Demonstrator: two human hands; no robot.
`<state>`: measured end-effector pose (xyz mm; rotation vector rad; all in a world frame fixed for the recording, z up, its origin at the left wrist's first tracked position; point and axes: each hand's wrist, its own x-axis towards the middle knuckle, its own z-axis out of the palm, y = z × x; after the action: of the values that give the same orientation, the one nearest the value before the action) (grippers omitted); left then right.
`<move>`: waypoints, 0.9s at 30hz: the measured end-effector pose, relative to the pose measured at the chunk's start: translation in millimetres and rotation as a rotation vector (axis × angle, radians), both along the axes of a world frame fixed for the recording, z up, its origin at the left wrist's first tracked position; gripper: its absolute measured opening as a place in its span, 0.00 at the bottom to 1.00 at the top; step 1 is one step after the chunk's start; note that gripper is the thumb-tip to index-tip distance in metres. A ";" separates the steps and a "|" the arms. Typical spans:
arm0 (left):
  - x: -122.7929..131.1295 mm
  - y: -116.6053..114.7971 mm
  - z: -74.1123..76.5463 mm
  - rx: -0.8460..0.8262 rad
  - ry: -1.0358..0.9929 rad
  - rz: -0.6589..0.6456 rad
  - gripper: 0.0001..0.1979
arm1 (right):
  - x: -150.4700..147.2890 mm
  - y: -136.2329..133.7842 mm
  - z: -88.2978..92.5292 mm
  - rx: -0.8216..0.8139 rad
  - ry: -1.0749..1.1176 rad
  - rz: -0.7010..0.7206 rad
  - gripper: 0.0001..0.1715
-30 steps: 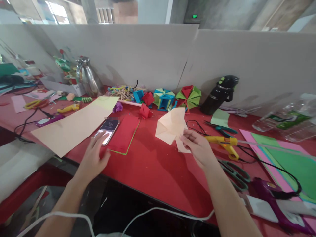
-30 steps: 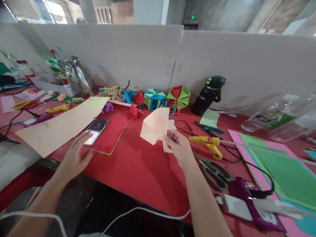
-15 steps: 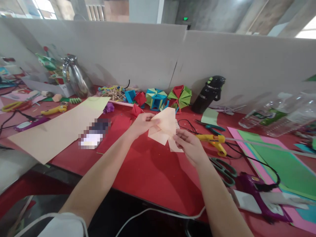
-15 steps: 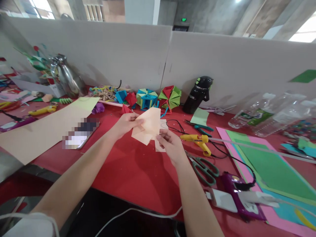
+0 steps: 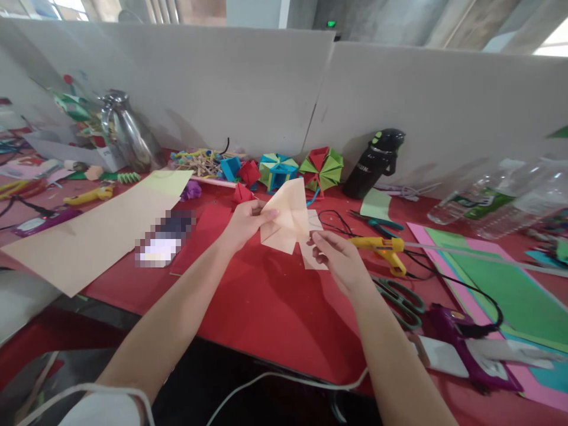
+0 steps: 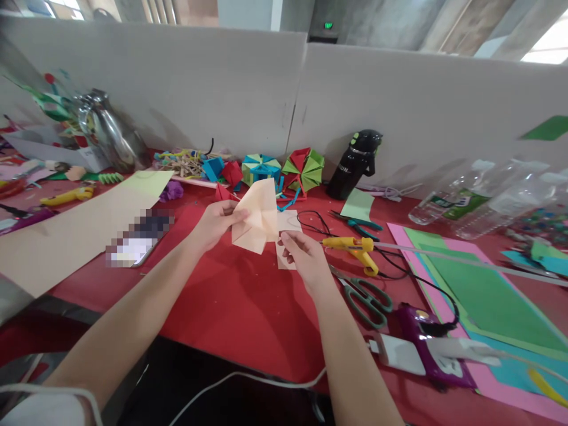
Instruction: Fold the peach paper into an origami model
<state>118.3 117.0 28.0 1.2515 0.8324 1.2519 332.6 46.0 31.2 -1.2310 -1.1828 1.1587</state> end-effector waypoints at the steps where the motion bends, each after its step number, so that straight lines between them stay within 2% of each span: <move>1: 0.8 -1.2 0.0 0.002 -0.001 -0.002 0.16 | -1.0 -0.4 0.5 0.001 -0.001 0.004 0.17; 15: 7.9 -5.9 -1.7 0.055 0.061 0.039 0.15 | -4.0 -1.5 3.8 0.001 -0.010 0.035 0.19; 21: 8.7 -6.9 -1.1 0.070 0.083 0.046 0.16 | -2.8 -3.5 4.5 -0.090 0.045 0.063 0.20; 27: 9.8 -9.9 1.7 0.060 0.081 0.020 0.17 | -5.0 -6.8 9.4 -0.067 -0.046 0.101 0.20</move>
<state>128.1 107.1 29.8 1.3521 0.8727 1.2566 327.7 39.2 40.6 -1.2664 -1.2614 1.2589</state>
